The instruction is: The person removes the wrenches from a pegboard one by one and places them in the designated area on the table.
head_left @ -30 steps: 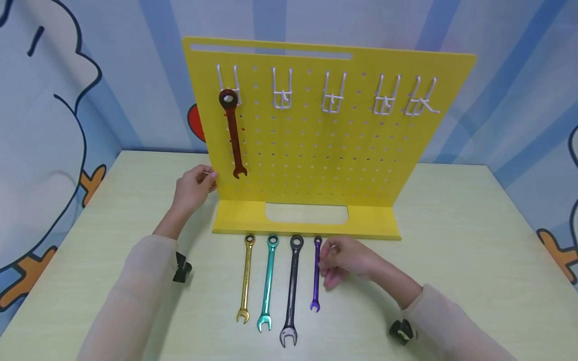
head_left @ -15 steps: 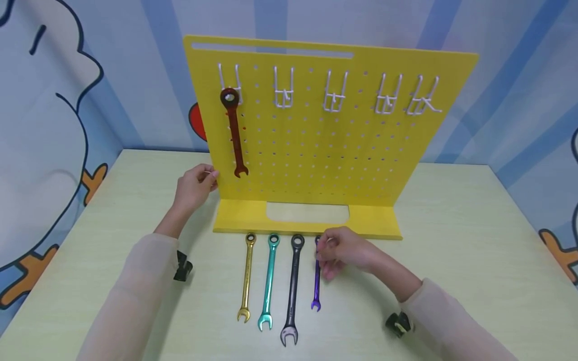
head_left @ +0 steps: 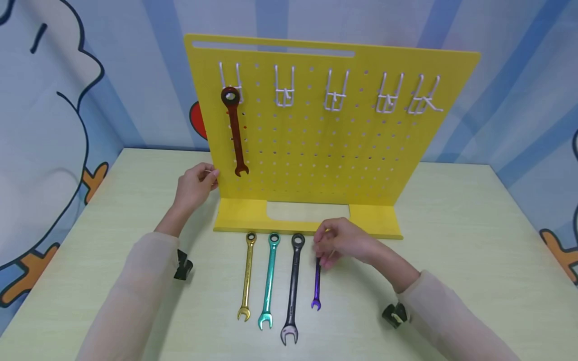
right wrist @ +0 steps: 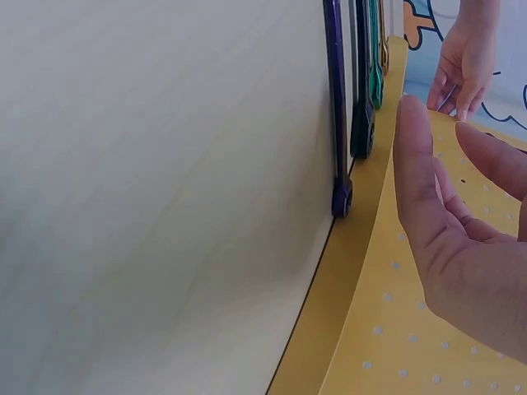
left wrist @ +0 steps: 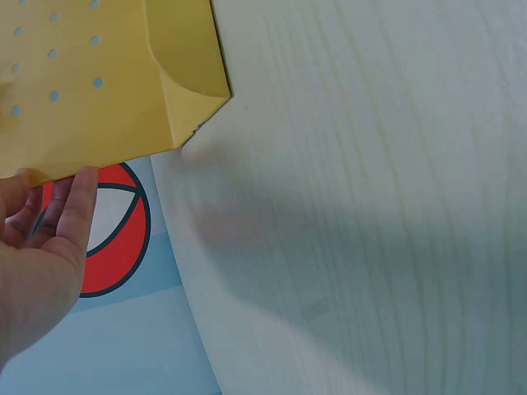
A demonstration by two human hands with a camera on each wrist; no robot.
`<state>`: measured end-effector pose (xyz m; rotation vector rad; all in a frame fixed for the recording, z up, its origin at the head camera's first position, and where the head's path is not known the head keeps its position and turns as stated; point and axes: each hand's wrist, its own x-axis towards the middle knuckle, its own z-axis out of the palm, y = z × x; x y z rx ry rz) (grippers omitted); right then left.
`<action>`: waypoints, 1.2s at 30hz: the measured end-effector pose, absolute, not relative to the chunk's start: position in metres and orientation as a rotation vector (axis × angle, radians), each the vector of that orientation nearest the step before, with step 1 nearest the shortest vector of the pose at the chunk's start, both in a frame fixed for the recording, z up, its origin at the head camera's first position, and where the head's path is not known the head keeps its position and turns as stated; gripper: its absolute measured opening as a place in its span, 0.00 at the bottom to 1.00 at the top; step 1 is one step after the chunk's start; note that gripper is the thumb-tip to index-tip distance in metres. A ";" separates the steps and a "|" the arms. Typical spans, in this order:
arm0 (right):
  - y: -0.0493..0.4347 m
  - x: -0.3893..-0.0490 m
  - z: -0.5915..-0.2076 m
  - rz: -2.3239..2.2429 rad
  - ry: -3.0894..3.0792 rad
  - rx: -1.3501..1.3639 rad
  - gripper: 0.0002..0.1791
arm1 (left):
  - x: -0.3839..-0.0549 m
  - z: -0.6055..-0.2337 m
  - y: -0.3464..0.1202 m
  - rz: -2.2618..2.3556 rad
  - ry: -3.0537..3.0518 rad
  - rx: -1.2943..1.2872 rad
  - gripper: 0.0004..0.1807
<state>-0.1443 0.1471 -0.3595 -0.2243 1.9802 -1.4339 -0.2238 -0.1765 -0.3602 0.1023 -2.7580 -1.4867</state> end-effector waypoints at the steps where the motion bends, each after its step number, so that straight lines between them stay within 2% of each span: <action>1: 0.147 -0.145 -0.359 -1.435 1.983 -0.223 0.06 | -0.224 -0.360 -0.177 -1.491 -2.757 0.102 0.17; 15: 0.145 -0.156 -0.352 -1.457 1.993 -0.279 0.08 | -0.225 -0.360 -0.176 -1.498 -2.759 0.119 0.17; 25: 0.135 -0.165 -0.341 -1.450 2.040 -0.327 0.15 | -0.223 -0.359 -0.176 -1.517 -2.748 0.122 0.17; 36: 0.121 -0.174 -0.326 -1.465 2.095 -0.407 0.18 | -0.225 -0.359 -0.176 -1.524 -2.748 0.146 0.17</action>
